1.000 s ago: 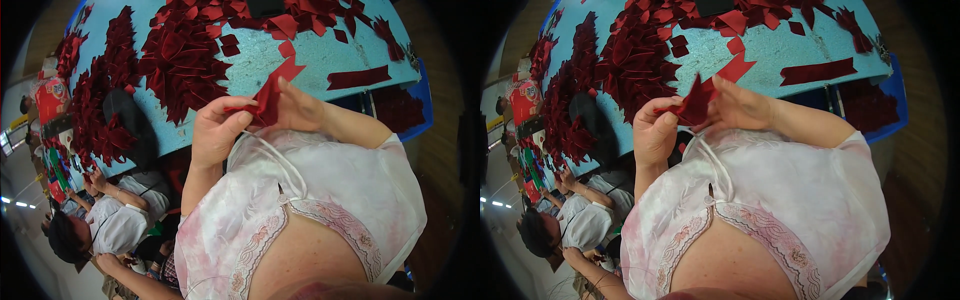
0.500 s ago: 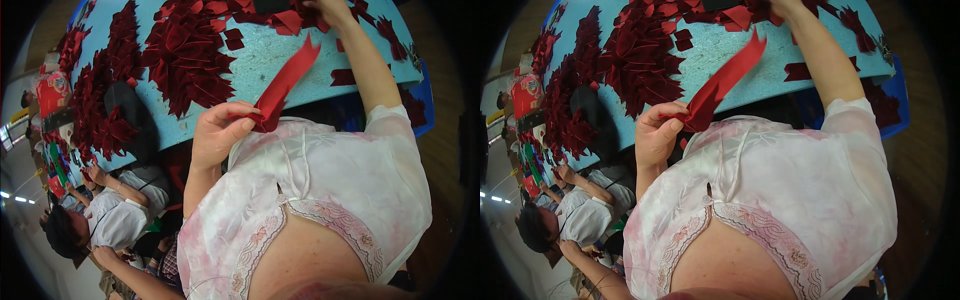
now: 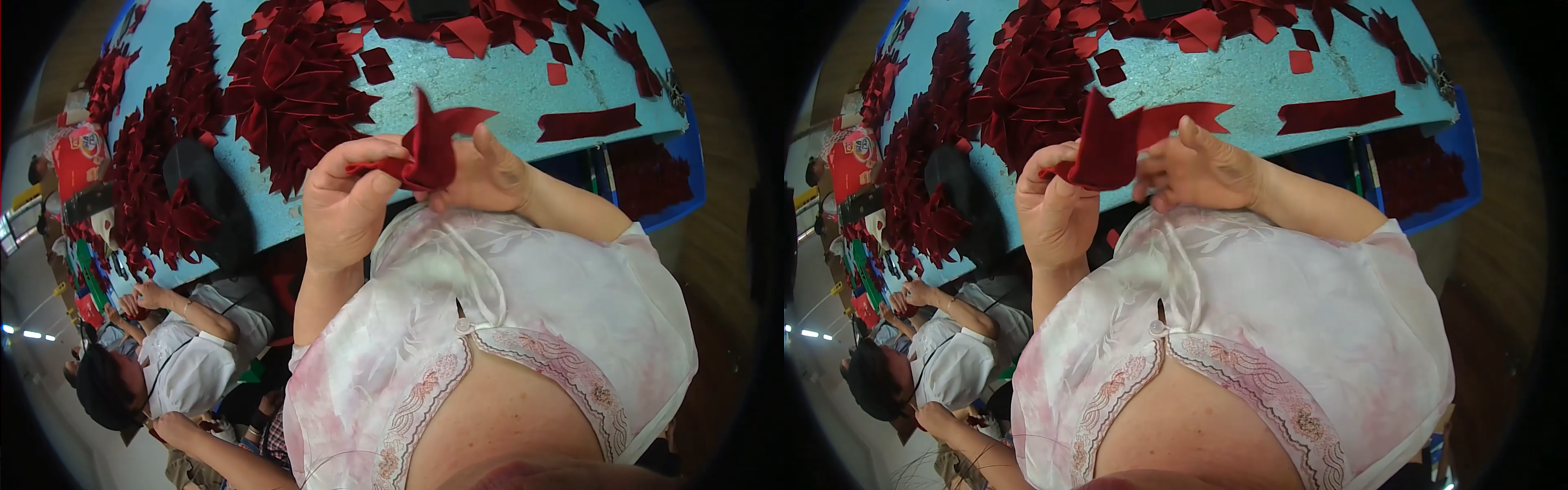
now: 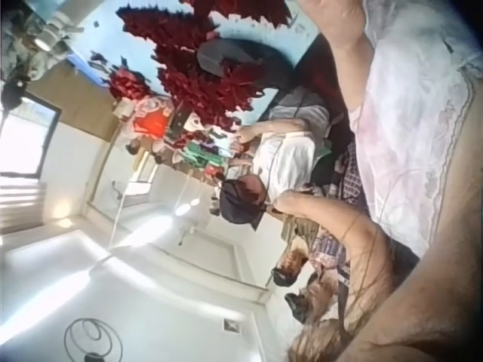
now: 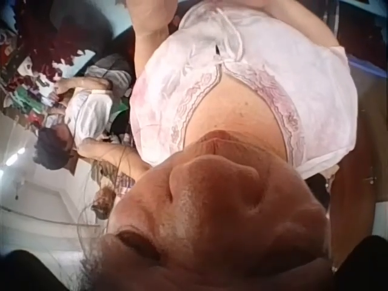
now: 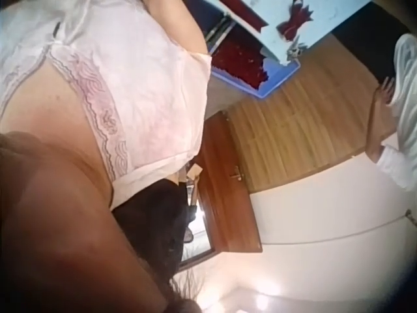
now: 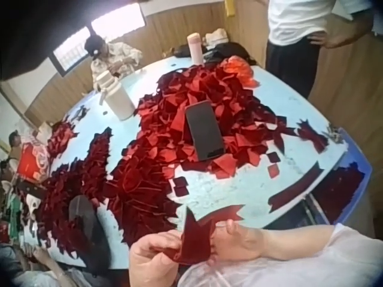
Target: Assembling decorative fabric bows from red ribbons at a factory workbench.
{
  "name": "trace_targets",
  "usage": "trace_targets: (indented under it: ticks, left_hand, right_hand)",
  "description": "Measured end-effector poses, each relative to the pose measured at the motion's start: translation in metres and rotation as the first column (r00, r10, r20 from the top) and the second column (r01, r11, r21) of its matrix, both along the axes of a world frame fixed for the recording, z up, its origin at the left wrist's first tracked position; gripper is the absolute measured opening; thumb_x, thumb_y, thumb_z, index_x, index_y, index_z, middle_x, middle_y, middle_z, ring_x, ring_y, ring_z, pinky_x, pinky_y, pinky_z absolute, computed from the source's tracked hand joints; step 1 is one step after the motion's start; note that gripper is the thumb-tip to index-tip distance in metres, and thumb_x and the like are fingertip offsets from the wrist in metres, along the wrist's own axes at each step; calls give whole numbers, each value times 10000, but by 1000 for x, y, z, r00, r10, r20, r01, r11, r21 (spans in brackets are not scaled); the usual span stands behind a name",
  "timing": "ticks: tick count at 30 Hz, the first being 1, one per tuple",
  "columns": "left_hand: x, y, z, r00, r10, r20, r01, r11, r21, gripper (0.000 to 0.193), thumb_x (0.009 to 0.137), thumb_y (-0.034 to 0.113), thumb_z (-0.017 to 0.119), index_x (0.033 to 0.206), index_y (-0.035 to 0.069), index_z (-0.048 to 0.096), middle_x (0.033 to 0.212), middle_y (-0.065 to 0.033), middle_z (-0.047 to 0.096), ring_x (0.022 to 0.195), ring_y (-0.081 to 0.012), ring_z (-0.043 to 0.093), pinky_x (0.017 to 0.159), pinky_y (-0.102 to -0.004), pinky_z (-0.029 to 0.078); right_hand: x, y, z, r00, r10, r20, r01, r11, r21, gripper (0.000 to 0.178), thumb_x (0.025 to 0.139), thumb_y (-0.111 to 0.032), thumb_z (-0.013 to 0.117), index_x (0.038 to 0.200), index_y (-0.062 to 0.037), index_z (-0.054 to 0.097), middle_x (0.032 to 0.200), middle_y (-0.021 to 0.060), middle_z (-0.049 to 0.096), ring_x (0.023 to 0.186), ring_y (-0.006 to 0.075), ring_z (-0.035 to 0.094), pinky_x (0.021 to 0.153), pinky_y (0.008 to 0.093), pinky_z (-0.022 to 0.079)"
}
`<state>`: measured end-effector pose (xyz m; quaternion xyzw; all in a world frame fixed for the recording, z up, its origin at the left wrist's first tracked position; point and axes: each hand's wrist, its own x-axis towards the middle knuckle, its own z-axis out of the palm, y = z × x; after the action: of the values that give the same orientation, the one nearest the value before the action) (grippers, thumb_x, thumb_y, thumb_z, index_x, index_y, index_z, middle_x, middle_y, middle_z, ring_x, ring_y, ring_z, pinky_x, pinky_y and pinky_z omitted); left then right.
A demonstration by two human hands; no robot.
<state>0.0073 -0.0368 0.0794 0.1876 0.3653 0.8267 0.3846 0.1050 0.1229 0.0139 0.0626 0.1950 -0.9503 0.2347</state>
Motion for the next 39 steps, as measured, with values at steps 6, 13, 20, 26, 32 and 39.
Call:
trace_targets:
  ticks: [6, 13, 20, 26, 32, 39]
  left_hand:
    - [3, -6, -11, 1000, -14, -27, 13, 999, -47, 184, 833, -7, 631, 1013, -42, 612, 1014, -126, 623, 895, -188, 583, 822, -297, 459]
    - [5, -9, -13, 877, -196, -439, 39, 939, -342, 200, 759, -18, 679, 957, -10, 647, 963, -115, 624, 927, -199, 575, 810, -293, 453]
    - [7, -10, -17, 741, -214, -636, -114, 894, -434, 217, 742, -9, 696, 951, 45, 668, 1003, -109, 592, 950, -200, 561, 795, -285, 445]
    - [7, -9, -21, 666, -157, -730, -261, 867, -425, 228, 751, 0, 697, 968, 64, 672, 1095, -111, 536, 977, -194, 544, 807, -277, 442]
    - [9, -3, -28, 901, -82, -427, -120, 897, -425, 186, 804, 5, 670, 989, 19, 659, 1143, -103, 519, 986, -139, 532, 803, -247, 444]
    - [11, 1, -28, 978, -1, -210, -107, 857, -504, 186, 836, 36, 662, 1012, -19, 640, 994, -63, 605, 865, -97, 560, 761, -217, 450]
  right_hand:
    - [-18, 20, -15, 936, -341, -91, 343, 939, 14, 434, 842, -345, 655, 1148, -49, 571, 1112, 95, 606, 981, 188, 584, 815, 323, 487]
    - [-44, 47, 32, 936, -277, -218, 352, 704, 616, 251, 829, -274, 685, 952, -61, 634, 886, 30, 630, 816, 114, 583, 762, 272, 470]
    - [-62, 43, 55, 975, -84, -205, 222, 424, 878, 222, 800, -278, 722, 783, -67, 655, 676, -10, 590, 593, 68, 524, 544, 219, 423]
    - [-64, 43, 59, 973, -45, -227, 231, 237, 944, 246, 805, -312, 715, 775, -73, 665, 625, -23, 576, 521, 53, 487, 462, 211, 376]
    - [-62, 38, 76, 975, -19, -220, 220, 175, 960, 271, 800, -348, 714, 780, -82, 669, 613, -33, 573, 515, 44, 481, 459, 205, 372]
    - [-60, 39, 77, 990, 8, -142, 141, 76, 987, 283, 799, -362, 714, 825, -81, 690, 660, -34, 613, 562, 38, 513, 504, 206, 405]
